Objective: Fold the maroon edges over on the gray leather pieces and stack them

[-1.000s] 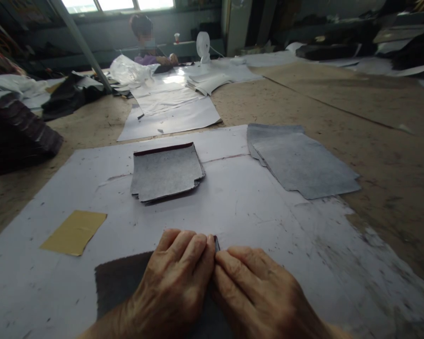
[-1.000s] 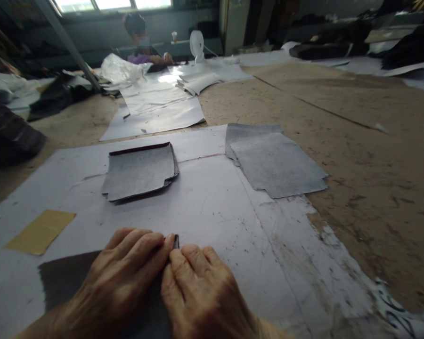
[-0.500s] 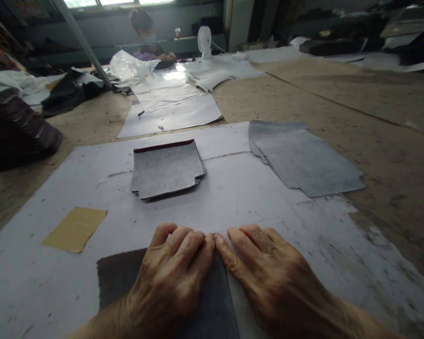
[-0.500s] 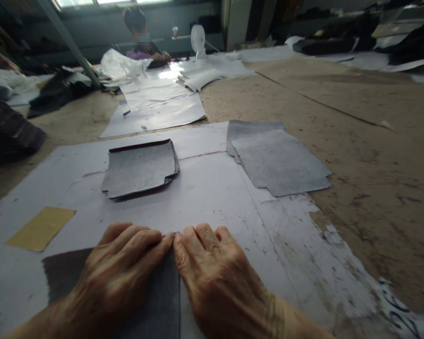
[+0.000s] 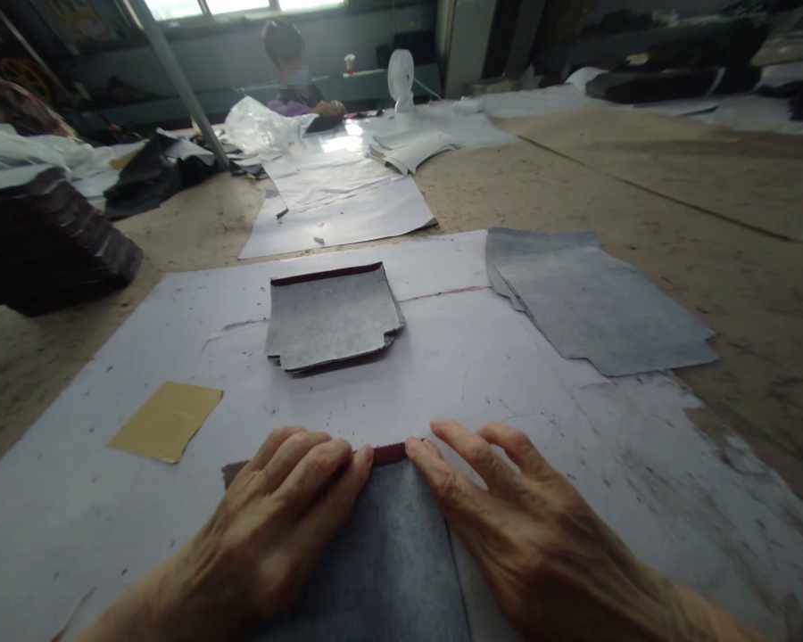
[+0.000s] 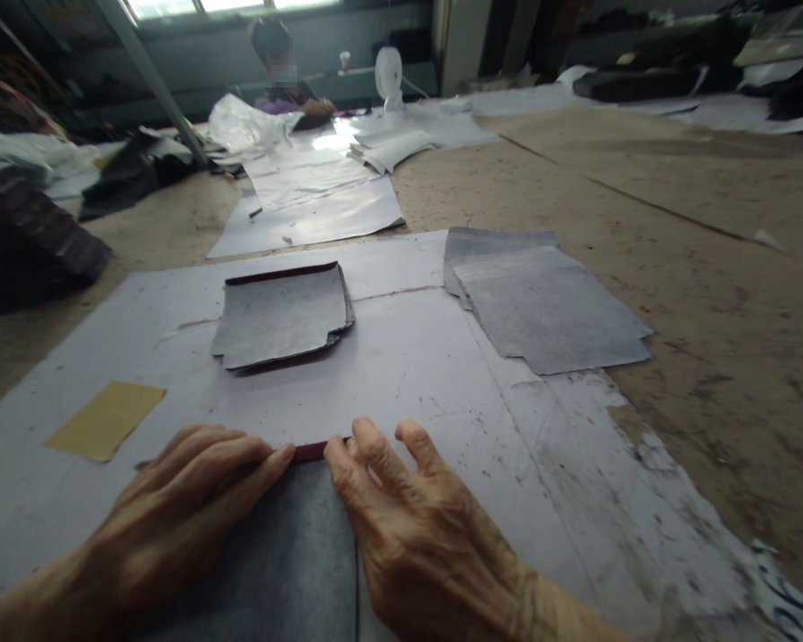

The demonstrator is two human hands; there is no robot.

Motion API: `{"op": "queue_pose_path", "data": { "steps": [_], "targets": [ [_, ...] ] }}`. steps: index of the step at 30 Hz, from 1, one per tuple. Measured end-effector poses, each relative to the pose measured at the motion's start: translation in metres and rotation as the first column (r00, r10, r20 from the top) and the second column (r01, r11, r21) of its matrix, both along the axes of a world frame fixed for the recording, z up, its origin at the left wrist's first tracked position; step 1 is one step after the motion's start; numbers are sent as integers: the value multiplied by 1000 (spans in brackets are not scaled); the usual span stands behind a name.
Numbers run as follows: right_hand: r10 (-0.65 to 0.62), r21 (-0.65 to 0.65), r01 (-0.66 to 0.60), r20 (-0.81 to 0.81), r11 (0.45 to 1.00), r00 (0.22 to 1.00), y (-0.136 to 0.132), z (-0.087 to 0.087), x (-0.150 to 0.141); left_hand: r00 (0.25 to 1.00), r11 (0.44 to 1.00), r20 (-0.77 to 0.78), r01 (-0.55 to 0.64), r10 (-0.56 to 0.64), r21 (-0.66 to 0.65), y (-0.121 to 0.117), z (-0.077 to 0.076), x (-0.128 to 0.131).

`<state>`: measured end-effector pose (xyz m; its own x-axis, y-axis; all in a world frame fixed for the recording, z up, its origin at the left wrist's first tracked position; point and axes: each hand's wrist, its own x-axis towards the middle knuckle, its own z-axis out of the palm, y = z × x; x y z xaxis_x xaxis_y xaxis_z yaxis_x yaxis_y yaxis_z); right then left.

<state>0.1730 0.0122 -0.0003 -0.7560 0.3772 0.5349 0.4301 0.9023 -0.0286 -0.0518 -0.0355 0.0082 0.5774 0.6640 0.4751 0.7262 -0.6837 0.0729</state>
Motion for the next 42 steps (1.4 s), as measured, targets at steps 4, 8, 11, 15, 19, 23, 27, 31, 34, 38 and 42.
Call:
{"op": "queue_pose_path", "data": {
  "steps": [4, 8, 11, 15, 19, 23, 27, 31, 34, 38, 42],
  "targets": [
    [27, -8, -26, 24, 1000, 999, 0, 2, 1, 1000, 999, -29, -2, 4, 53, 2, -3, -2],
    [39, 3, -39, 47, 999, 998, 1, 4, 2, 1000, 995, -31, 9, -6, 101, 6, -5, 0],
    [49, -2, -49, 57, 999, 997, 1, 5, 2, 1000, 996, -22, 7, -5, 91, 7, -6, 2],
    [54, -33, -52, 49, 998, 997, 1, 7, 0, 1000, 999, -13, -4, 5, 48, 7, -6, 3],
    [75, -140, -67, 55, 988, 996, 7, 10, 2, 1000, 999, -3, -24, 24, 29, 8, -6, 1],
    [193, -205, -172, 86, 963, 977, 19, 11, 6, 1000, 1000, 3, -13, 13, 23, 11, -7, 0],
    [212, -360, -207, -26, 910, 977, 31, 14, 9, 1000, 1000, 20, -15, 15, 27, 12, -8, 0],
    [80, -522, -175, -199, 835, 977, 38, 18, 7, 1000, 1000, 27, -16, 16, 9, 11, -10, 0],
    [-94, -604, -63, -225, 794, 970, 37, 20, 5, 999, 1000, 31, -17, 16, 7, 11, -10, 0],
    [-219, -573, 56, -220, 818, 951, 25, 21, -3, 1000, 1000, 18, -14, 14, -7, 10, -10, 0],
    [-345, -694, 184, -99, 696, 933, 11, 21, -16, 999, 1000, 27, -26, 25, 7, 10, -10, 0]
  ]
}}
